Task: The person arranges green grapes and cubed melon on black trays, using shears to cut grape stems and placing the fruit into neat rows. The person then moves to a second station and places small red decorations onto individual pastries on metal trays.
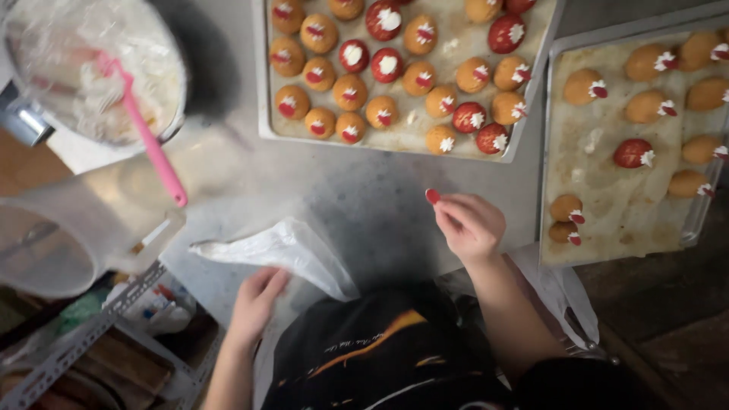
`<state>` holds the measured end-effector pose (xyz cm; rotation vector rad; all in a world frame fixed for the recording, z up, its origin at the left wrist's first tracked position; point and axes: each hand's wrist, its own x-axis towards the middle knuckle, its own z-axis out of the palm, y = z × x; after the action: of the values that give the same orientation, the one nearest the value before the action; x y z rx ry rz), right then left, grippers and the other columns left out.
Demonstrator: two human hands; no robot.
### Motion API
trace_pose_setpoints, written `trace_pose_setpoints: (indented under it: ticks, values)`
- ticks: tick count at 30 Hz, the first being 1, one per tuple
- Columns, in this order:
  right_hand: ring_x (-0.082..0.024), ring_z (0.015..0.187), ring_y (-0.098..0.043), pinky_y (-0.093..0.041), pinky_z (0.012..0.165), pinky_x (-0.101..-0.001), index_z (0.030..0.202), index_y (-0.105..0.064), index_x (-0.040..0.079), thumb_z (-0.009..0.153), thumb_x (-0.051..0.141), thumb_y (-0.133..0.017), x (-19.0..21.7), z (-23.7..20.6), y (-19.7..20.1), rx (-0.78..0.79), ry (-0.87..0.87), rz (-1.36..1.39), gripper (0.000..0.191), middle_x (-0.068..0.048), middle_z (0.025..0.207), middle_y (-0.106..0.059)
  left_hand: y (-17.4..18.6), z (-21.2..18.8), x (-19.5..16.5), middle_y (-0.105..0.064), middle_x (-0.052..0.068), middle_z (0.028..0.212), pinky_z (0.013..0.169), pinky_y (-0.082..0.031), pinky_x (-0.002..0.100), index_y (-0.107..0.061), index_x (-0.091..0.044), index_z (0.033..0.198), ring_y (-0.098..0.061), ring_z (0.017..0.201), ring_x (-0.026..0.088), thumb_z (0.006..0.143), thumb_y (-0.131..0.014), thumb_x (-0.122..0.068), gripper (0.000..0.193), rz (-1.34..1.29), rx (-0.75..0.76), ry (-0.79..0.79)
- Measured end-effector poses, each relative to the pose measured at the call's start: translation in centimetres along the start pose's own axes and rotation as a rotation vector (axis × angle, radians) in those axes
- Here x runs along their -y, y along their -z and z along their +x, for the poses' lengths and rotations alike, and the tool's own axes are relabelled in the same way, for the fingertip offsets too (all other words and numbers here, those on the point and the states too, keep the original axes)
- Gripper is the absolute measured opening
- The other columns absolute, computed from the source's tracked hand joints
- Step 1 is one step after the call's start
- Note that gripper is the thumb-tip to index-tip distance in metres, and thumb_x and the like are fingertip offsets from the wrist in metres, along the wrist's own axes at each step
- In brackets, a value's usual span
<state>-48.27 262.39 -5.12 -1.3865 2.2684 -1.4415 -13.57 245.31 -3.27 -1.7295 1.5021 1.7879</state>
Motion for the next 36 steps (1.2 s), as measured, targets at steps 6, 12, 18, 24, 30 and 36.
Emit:
trace_pose_setpoints:
  ticks: [6, 12, 18, 24, 30, 36]
  values:
    - [-0.026, 0.074, -0.071, -0.055, 0.063, -0.0347, 0.093, -0.071, 0.004, 0.079, -0.003, -0.083, 6.1, -0.9, -0.4, 0.071, 0.176, 0.067, 0.020, -0.011, 0.095, -0.072, -8.7, 0.4, -7.8, -0.075, 0.005, 0.105, 0.086, -0.054, 0.027, -0.070, -0.001, 0.119, -0.068, 0.096, 0.011, 0.097, -0.067, -0.018, 0.027, -0.214, 0.365, -0.332]
    - [-0.025, 0.075, -0.070, -0.055, 0.063, -0.0342, 0.092, -0.070, 0.003, 0.078, -0.002, -0.083, 10.0, -3.2, -0.6, 0.085, 0.202, 0.028, 0.019, -0.011, 0.097, -0.072, -10.6, -2.7, -8.0, -0.075, 0.004, 0.102, 0.086, -0.056, 0.025, -0.071, 0.003, 0.113, -0.068, 0.094, 0.009, 0.097, -0.072, -0.010, 0.021, -0.517, 0.458, -0.365]
    - [-0.014, 0.075, -0.068, -0.055, 0.063, -0.0249, 0.109, -0.066, -0.003, 0.093, 0.001, -0.073, 11.9, -8.3, -1.3, 0.067, -0.354, 0.486, 0.018, -0.012, 0.103, -0.072, -10.3, -4.3, -5.3, -0.074, 0.002, 0.091, 0.078, -0.052, 0.025, -0.076, 0.001, 0.103, -0.064, 0.084, 0.007, 0.098, -0.075, -0.010, 0.013, -0.525, 0.351, -0.393]
    - [-0.012, 0.072, -0.066, -0.051, 0.060, -0.0239, 0.113, -0.066, -0.005, 0.102, 0.004, -0.063, 12.2, -11.5, -2.5, 0.105, -0.787, 0.830, 0.015, -0.008, 0.093, -0.072, -9.5, -5.6, -4.6, -0.070, 0.003, 0.097, 0.080, -0.055, 0.026, -0.078, -0.001, 0.101, -0.067, 0.089, 0.009, 0.095, -0.077, -0.010, 0.011, -0.542, 0.339, -0.522]
    - [-0.011, 0.069, -0.065, -0.049, 0.057, -0.0235, 0.110, -0.067, -0.005, 0.101, 0.005, -0.063, 12.5, -11.8, -2.3, 0.125, -0.814, 0.847, 0.014, -0.008, 0.088, -0.071, -9.0, -6.6, -5.0, -0.070, 0.003, 0.095, 0.077, -0.055, 0.026, -0.076, -0.003, 0.098, -0.068, 0.085, 0.009, 0.092, -0.078, -0.012, 0.011, -0.486, 0.321, -0.505]
    - [-0.011, 0.066, -0.063, -0.049, 0.054, -0.0231, 0.109, -0.068, -0.004, 0.101, 0.005, -0.064, 12.8, -11.6, -2.1, 0.150, -0.830, 0.811, 0.013, -0.007, 0.085, -0.070, -8.9, -7.0, -5.3, -0.072, 0.004, 0.095, 0.078, -0.056, 0.025, -0.077, -0.004, 0.097, -0.069, 0.085, 0.009, 0.094, -0.077, -0.016, 0.012, -0.420, 0.265, -0.540]
